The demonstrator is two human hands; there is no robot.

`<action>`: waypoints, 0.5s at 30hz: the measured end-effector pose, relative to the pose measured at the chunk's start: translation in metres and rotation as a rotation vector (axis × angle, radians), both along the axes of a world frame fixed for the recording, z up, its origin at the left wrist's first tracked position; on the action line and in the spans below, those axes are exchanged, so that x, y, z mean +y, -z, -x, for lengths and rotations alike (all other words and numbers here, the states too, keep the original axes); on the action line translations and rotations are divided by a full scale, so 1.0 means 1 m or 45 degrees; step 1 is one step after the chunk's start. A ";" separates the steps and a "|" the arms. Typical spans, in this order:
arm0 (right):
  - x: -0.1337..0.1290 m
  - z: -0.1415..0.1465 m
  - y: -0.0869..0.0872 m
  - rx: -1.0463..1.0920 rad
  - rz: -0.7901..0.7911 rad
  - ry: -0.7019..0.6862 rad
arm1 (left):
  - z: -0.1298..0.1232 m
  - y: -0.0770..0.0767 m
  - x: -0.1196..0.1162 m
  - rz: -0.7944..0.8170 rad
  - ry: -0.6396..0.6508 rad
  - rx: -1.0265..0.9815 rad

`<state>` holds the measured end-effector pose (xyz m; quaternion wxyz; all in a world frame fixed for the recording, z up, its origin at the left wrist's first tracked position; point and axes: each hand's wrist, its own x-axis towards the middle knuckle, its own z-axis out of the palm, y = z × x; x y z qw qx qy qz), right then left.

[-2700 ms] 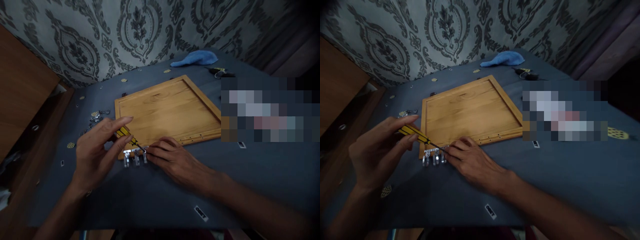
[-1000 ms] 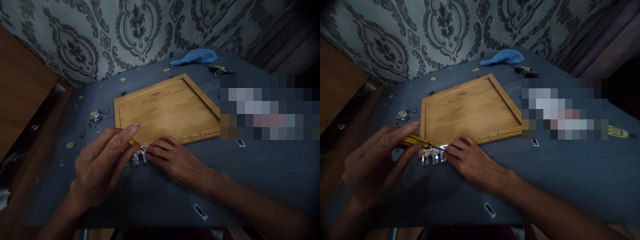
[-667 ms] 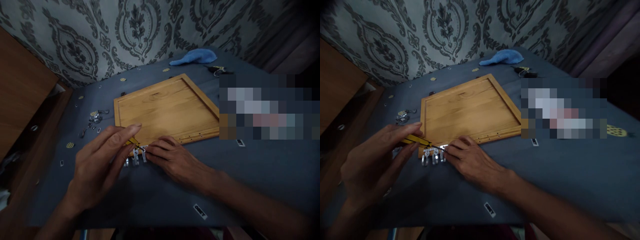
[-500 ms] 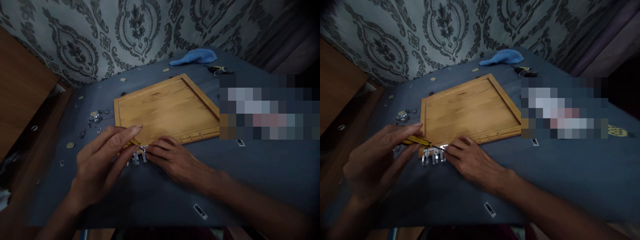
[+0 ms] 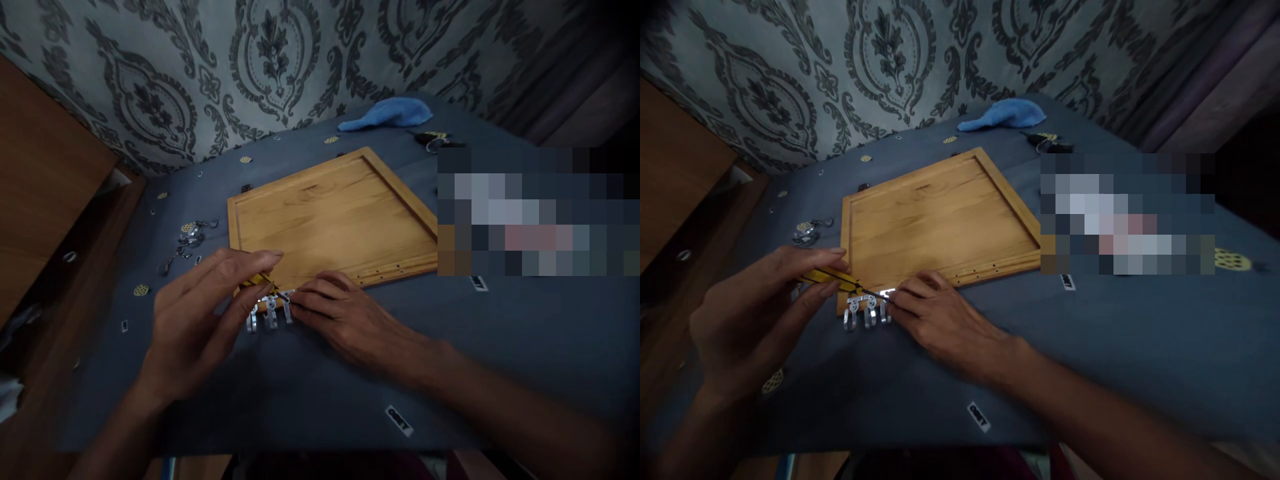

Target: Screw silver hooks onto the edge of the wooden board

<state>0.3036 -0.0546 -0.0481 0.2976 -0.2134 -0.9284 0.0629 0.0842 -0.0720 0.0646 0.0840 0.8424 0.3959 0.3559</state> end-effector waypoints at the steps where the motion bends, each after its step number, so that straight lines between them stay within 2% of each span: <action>1: 0.000 0.000 0.000 -0.004 0.004 0.002 | 0.001 -0.001 0.000 0.006 0.011 0.003; 11: 0.000 -0.001 0.000 0.008 0.010 -0.008 | 0.002 -0.004 0.001 0.030 0.061 0.005; 15: 0.000 -0.002 0.002 0.023 0.014 0.000 | 0.003 -0.008 -0.001 -0.038 -0.044 -0.081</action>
